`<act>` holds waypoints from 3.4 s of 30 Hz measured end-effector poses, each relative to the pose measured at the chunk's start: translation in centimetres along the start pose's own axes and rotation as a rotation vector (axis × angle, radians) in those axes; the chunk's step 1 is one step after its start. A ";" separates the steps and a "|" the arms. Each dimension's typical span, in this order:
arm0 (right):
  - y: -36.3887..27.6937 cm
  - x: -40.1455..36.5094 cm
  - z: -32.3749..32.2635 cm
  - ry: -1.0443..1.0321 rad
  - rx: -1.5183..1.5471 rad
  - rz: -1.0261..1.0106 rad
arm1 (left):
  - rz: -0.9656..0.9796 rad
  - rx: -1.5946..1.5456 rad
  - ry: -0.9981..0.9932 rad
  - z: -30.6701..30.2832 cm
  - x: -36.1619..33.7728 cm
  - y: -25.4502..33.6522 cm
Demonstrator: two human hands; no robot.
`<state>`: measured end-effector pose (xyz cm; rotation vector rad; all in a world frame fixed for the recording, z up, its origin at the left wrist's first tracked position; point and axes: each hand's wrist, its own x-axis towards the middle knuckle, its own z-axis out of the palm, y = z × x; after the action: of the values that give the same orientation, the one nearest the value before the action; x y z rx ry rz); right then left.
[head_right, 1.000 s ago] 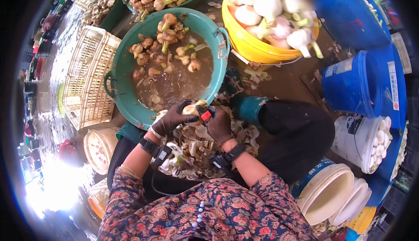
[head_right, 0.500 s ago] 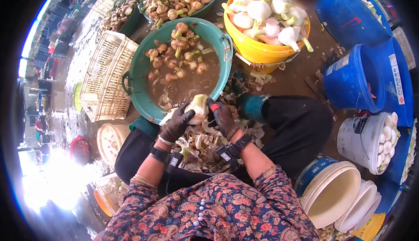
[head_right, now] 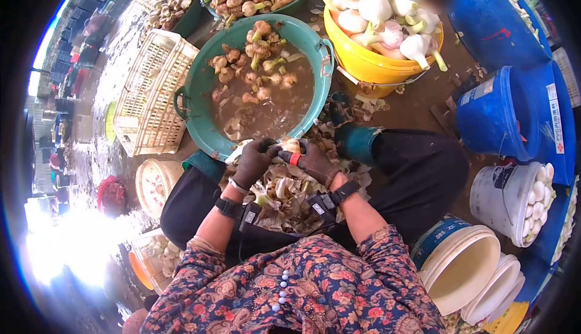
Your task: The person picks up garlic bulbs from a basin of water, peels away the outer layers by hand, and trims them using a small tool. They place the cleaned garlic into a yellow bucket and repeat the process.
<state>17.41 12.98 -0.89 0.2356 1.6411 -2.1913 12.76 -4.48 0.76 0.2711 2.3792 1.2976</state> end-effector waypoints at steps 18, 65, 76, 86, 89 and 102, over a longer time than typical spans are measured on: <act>1.2 0.9 1.0 0.413 0.086 -0.175 | 0.039 -0.618 0.069 -2.1 -2.1 -0.7; -1.7 -0.5 1.0 0.130 -0.083 -0.272 | 0.219 -0.623 -0.140 2.2 -2.5 -3.5; 0.9 1.2 -2.1 0.378 0.261 -0.086 | 0.148 -0.024 -0.377 -2.4 -3.8 0.3; 1.5 0.2 -1.8 0.293 0.085 -0.198 | 0.154 0.159 0.010 -2.6 -4.7 2.3; -0.1 0.3 -0.5 0.321 0.119 0.015 | 0.345 0.105 0.184 -0.9 -2.3 4.6; -0.4 0.6 -1.7 0.534 0.242 0.172 | 0.063 0.784 -0.536 -0.6 -6.5 0.9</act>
<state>16.51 14.54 -1.29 1.0668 1.5164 -2.3120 18.28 -6.80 3.50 0.8040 2.2726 0.1888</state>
